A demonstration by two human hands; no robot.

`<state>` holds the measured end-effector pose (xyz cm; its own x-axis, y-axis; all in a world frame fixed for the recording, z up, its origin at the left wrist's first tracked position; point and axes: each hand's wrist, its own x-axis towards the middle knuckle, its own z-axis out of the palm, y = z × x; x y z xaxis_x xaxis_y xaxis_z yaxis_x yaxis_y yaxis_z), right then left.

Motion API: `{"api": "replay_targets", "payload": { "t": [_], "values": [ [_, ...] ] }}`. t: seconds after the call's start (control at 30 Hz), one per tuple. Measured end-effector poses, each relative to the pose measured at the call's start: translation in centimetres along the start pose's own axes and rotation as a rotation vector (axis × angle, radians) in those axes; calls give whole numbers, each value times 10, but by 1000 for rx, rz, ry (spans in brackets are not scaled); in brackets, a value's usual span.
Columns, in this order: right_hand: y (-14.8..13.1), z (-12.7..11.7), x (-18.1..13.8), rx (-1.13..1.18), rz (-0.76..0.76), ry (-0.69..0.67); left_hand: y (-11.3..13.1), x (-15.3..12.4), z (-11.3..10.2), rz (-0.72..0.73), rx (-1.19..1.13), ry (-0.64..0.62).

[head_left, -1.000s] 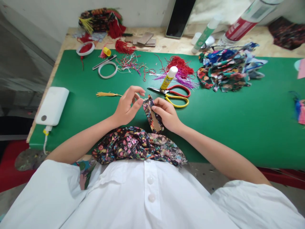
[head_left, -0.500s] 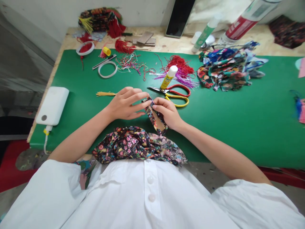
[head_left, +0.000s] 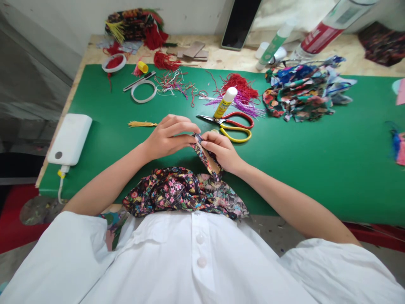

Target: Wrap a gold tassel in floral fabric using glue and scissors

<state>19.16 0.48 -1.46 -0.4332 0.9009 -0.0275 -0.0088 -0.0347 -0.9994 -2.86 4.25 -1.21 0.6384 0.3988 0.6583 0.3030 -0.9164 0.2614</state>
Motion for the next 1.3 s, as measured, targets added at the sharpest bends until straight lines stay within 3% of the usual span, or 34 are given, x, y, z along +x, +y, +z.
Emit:
{"api": "replay_targets", "payload": {
  "t": [0.43, 0.67, 0.87, 0.97, 1.3],
  "values": [
    [1, -2, 2, -14, -18, -5, 3, -2, 7, -150, 107, -6],
    [-2, -2, 3, 13, 9, 40, -7, -6, 6, 115, 105, 121],
    [-3, -4, 3, 67, 38, 19, -8, -10, 9, -147, 147, 70],
    [-2, -5, 3, 40, 25, 8, -7, -10, 8, -186, 114, 45],
    [2, -7, 4, -68, -47, -37, -4, -6, 4, -49, 68, 31]
  ]
}}
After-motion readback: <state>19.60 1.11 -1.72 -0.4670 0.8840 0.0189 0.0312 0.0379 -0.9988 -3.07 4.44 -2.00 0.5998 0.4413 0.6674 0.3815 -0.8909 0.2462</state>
